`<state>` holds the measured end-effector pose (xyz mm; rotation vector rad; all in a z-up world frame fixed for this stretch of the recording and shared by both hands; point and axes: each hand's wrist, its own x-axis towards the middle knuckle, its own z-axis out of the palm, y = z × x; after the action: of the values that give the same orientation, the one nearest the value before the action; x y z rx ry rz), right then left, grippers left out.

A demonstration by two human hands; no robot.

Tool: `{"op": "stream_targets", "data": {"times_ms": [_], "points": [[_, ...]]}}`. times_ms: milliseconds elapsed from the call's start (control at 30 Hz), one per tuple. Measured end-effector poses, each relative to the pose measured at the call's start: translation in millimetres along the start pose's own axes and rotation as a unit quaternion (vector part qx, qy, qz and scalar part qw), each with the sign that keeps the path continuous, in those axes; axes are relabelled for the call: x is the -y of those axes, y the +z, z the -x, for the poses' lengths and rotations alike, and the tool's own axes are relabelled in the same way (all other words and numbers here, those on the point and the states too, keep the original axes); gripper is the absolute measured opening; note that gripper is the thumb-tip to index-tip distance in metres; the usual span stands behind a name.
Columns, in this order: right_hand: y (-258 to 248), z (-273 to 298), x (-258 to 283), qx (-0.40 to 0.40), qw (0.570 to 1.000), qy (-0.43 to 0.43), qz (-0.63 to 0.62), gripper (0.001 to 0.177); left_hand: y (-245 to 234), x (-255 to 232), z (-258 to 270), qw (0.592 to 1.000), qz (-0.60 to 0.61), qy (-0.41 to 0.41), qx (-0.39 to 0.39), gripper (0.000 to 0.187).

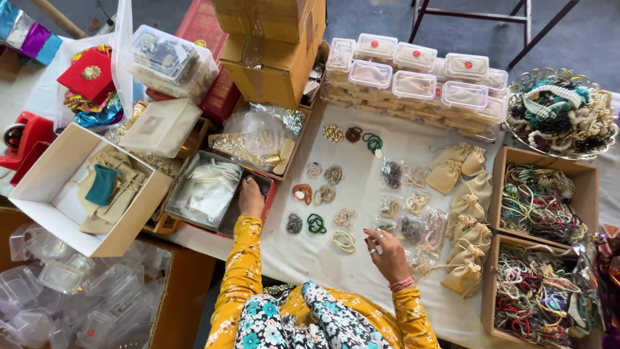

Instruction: The person sits at a table and repeatedly picks up small jewelry items, such as rings and bracelets, from a white surface. They place each item into a small clear plastic bag, seal it, and set it aside. The workspace is cluttered with boxes, containers, and various jewelry pieces.

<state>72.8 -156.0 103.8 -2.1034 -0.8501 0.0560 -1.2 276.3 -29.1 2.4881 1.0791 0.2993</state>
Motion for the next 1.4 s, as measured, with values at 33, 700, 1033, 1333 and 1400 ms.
{"op": "stream_targets", "data": {"times_ms": [33,700,1033,1333,1400], "points": [[0,0,-1,-0.003,1.000,-0.001,0.000,0.028,-1,-2,0,1.000,0.000,0.003,-0.002,0.048],[-3,11,4,0.029,1.000,0.003,0.002,0.025,-32,9,45,0.740,0.650,-0.176,0.009,0.012],[1,4,17,0.028,0.997,0.038,-0.065,0.022,-53,-72,99,0.706,0.700,-0.057,0.097,0.022],[11,-13,24,-0.016,0.968,0.090,-0.235,0.019,7,-172,174,0.703,0.617,0.041,0.351,0.023],[14,-6,10,-0.014,0.948,0.167,-0.270,0.016,6,-176,179,0.701,0.621,0.058,0.346,0.022]]}}
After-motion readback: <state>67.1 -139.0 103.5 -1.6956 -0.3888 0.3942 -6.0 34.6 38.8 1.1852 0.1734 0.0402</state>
